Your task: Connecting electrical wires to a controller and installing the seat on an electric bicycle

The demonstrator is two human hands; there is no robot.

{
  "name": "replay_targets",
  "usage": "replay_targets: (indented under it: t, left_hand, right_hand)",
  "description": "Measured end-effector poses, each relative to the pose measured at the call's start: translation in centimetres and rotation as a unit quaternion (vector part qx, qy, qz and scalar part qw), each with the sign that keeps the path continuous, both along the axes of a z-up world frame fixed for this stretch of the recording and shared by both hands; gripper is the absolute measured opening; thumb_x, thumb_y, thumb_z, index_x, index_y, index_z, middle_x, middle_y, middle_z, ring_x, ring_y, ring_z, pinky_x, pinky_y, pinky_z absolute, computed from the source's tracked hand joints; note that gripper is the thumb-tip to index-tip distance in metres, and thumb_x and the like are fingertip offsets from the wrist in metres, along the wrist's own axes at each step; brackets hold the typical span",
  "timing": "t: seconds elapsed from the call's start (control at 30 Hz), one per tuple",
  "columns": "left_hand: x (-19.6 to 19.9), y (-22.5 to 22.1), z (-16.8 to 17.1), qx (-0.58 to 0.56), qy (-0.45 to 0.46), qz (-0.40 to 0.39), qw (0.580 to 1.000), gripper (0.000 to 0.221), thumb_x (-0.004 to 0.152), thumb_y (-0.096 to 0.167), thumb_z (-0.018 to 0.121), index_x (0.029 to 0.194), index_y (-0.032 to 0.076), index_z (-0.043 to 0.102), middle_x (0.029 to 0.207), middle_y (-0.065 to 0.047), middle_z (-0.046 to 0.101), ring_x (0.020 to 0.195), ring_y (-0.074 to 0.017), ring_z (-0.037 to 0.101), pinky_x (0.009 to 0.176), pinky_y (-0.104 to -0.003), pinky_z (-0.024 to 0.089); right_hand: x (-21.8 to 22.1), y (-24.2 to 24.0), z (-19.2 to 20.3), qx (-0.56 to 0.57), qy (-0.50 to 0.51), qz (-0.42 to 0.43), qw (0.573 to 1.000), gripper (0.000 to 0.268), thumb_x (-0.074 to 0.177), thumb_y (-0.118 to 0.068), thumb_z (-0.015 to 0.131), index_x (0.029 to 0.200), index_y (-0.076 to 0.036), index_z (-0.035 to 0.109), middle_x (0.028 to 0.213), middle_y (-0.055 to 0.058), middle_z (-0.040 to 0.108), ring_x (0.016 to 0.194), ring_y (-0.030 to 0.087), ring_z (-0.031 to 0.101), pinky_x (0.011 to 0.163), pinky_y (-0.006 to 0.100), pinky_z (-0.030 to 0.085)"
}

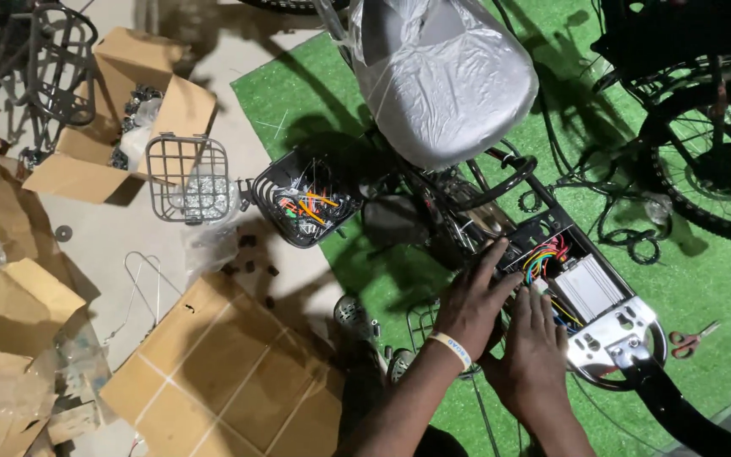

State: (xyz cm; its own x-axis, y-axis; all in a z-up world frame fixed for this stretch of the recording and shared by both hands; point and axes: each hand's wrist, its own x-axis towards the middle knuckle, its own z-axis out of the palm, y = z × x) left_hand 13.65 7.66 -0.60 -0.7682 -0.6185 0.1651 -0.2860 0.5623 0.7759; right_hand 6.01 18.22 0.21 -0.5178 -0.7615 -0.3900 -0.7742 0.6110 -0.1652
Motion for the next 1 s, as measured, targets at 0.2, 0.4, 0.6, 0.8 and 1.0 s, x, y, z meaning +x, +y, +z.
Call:
replay_targets:
  t: [0.2,0.4,0.6,0.8,1.0]
  left_hand:
    - [3.9,-3.1,0.9,0.190,0.165,0.138,0.958,0.023,0.087,0.002,0.055,0.108,0.008,0.064,0.115,-0.011,0.062,0.109,-0.0273,0.061,0.093,-0.040,0.052]
    - [5.0,-9.0,-10.5,0.359,0.010,0.328,0.874,0.030,0.085,0.022,0.065,0.114,0.030,0.065,0.107,0.007,0.071,0.104,-0.0138,0.066,0.091,-0.032,0.054]
    - [4.0,-14.6,-14.8,0.376,0.015,0.256,0.891,0.030,0.086,0.014,0.063,0.115,0.022,0.066,0.107,-0.004,0.072,0.106,-0.0214,0.066,0.091,-0.036,0.054]
    - [5.7,-18.0,-21.1,0.402,-0.039,0.224,0.887,0.029,0.082,0.011,0.065,0.109,0.022,0.068,0.100,-0.001,0.073,0.101,-0.0168,0.067,0.092,-0.032,0.053]
    - [6.9,-18.3,-25.5,0.397,-0.081,0.299,0.864,0.021,0.079,0.019,0.069,0.099,0.023,0.071,0.098,-0.006,0.073,0.096,-0.0246,0.069,0.088,-0.037,0.055]
  right_hand:
    - [6.0,-3.4,6.3,-0.327,-0.184,0.004,0.927,0.057,0.074,-0.006,0.067,0.126,-0.003,0.045,0.118,0.018,0.057,0.107,0.032,0.058,0.093,0.038,0.045]
    - [5.0,-9.5,-13.8,-0.235,-0.451,-0.423,0.750,0.039,0.078,-0.016,0.081,0.109,-0.006,0.060,0.088,0.011,0.064,0.067,0.023,0.065,0.048,0.029,0.051]
    - [-2.3,-19.3,-33.8,-0.151,-0.530,-0.497,0.670,0.033,0.082,-0.027,0.075,0.106,-0.008,0.064,0.086,0.009,0.067,0.069,0.020,0.065,0.055,0.024,0.050]
    - [-3.7,-20.3,-51.3,-0.054,-0.628,-0.545,0.553,0.035,0.086,-0.040,0.069,0.102,-0.009,0.068,0.084,0.007,0.071,0.072,0.017,0.065,0.063,0.018,0.049]
    - [7.1,-21.1,-51.8,-0.418,0.317,0.049,0.850,0.010,0.078,-0.022,0.060,0.073,-0.021,0.069,0.066,0.011,0.060,0.055,0.035,0.061,0.039,0.047,0.041]
